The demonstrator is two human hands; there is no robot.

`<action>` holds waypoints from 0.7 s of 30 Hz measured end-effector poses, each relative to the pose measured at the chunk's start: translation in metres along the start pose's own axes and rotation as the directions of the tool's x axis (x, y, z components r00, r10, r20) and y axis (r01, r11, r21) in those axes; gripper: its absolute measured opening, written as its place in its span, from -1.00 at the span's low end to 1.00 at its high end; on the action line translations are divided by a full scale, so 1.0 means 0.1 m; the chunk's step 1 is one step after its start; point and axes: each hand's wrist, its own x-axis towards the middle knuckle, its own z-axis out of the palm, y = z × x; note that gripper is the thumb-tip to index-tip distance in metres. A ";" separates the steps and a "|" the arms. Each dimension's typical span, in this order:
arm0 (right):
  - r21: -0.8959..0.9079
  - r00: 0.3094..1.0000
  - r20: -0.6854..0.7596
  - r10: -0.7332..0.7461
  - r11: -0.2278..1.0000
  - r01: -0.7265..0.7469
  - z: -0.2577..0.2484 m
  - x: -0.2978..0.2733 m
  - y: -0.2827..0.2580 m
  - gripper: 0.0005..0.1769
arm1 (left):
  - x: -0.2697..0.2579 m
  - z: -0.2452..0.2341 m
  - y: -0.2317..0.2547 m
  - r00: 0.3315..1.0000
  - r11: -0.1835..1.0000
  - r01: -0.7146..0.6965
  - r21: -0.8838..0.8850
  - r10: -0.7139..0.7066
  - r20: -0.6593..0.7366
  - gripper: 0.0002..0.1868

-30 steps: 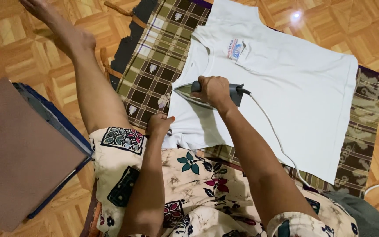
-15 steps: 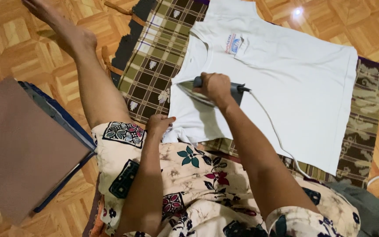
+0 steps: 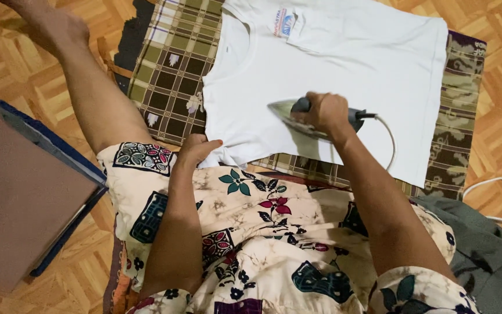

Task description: The person irons a white shirt using an iron while sitting on the floor. The person smooths out the sleeves and the body of the shirt with their hands and the iron.

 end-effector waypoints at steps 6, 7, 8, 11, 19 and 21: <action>-0.096 0.980 0.046 -0.192 0.976 0.195 0.17 -0.40 -0.19 -0.44 | -0.13 -0.04 0.03 0.999 0.988 -0.003 0.157 0.010 -0.044 -0.44; -0.096 0.981 0.044 -0.189 0.977 0.192 0.19 -0.37 -0.17 -0.44 | -0.12 -0.02 0.01 0.999 0.987 -0.006 0.160 0.013 -0.043 -0.44; -0.102 0.986 0.031 -0.161 0.981 0.163 0.21 -0.34 -0.15 -0.44 | -0.11 -0.01 0.00 0.999 0.984 -0.001 0.176 0.010 -0.052 -0.44; -0.093 0.995 -0.008 -0.097 0.991 0.095 0.20 -0.16 -0.18 -0.46 | -0.11 0.00 0.01 0.998 0.981 -0.003 0.195 0.015 -0.059 -0.45; -0.112 0.980 0.011 -0.201 0.973 0.201 0.34 0.18 -0.65 -0.39 | -0.21 -0.10 0.09 1.000 0.974 -0.001 0.225 0.006 -0.025 -0.49; -0.088 0.956 0.003 -0.292 0.953 0.291 0.31 0.18 -0.89 -0.42 | -0.17 -0.10 0.05 1.000 0.965 -0.006 0.262 0.007 -0.003 -0.47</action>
